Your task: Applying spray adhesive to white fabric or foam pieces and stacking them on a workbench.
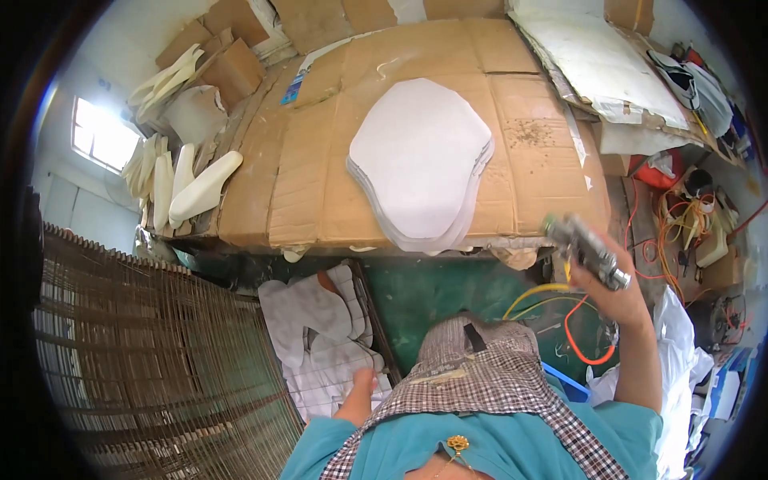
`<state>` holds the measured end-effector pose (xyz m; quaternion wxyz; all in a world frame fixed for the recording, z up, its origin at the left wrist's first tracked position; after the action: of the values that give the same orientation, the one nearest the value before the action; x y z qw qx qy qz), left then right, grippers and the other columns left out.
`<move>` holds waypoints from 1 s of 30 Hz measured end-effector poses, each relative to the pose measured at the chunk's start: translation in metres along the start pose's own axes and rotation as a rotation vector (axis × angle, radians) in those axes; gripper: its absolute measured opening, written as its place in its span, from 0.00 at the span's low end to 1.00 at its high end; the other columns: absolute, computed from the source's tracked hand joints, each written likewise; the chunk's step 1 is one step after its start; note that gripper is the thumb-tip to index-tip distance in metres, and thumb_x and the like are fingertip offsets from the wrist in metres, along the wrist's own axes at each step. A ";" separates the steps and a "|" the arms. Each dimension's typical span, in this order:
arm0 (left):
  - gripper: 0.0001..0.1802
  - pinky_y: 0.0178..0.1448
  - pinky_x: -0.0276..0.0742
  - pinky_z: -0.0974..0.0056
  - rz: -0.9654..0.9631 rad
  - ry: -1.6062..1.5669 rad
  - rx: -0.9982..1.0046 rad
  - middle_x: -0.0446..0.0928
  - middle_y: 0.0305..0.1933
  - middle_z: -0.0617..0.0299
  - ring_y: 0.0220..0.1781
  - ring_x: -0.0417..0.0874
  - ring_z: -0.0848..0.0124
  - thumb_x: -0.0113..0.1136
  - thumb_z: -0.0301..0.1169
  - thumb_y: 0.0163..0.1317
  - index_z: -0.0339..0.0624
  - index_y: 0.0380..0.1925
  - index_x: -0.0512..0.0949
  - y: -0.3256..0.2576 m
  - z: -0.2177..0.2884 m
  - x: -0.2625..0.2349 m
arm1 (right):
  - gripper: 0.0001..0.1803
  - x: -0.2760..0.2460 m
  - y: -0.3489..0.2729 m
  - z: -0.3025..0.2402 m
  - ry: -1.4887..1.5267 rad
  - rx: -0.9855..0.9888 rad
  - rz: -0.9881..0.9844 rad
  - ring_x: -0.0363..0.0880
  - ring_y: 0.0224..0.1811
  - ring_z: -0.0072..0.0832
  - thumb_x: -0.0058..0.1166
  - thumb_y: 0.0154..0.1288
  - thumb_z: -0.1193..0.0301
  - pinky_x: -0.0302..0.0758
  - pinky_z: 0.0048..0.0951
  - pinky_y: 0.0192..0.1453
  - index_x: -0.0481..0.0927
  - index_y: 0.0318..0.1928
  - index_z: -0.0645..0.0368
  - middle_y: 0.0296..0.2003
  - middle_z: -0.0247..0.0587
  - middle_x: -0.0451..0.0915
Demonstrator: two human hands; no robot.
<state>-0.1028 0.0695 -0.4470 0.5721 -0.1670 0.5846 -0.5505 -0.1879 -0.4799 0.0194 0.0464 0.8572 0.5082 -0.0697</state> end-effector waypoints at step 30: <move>0.14 0.34 0.72 0.72 -0.210 -0.153 0.814 0.76 0.28 0.64 0.28 0.75 0.76 0.55 0.26 0.52 0.35 0.40 0.75 -0.107 0.277 0.075 | 0.25 -0.010 -0.017 -0.004 0.146 0.061 -0.134 0.72 0.31 0.19 0.54 0.54 0.79 0.72 0.21 0.36 0.67 0.55 0.64 0.32 0.34 0.73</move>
<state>0.0655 -0.1542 -0.3220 0.5741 -0.0265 0.2555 -0.7774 -0.2070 -0.4797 0.0243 -0.0218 0.8250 0.5641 -0.0255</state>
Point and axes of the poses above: each hand's wrist, its own y-axis towards the middle knuckle, its own x-axis out of the palm, z = x × y, the point moved 7 cm from there along y, towards the middle knuckle
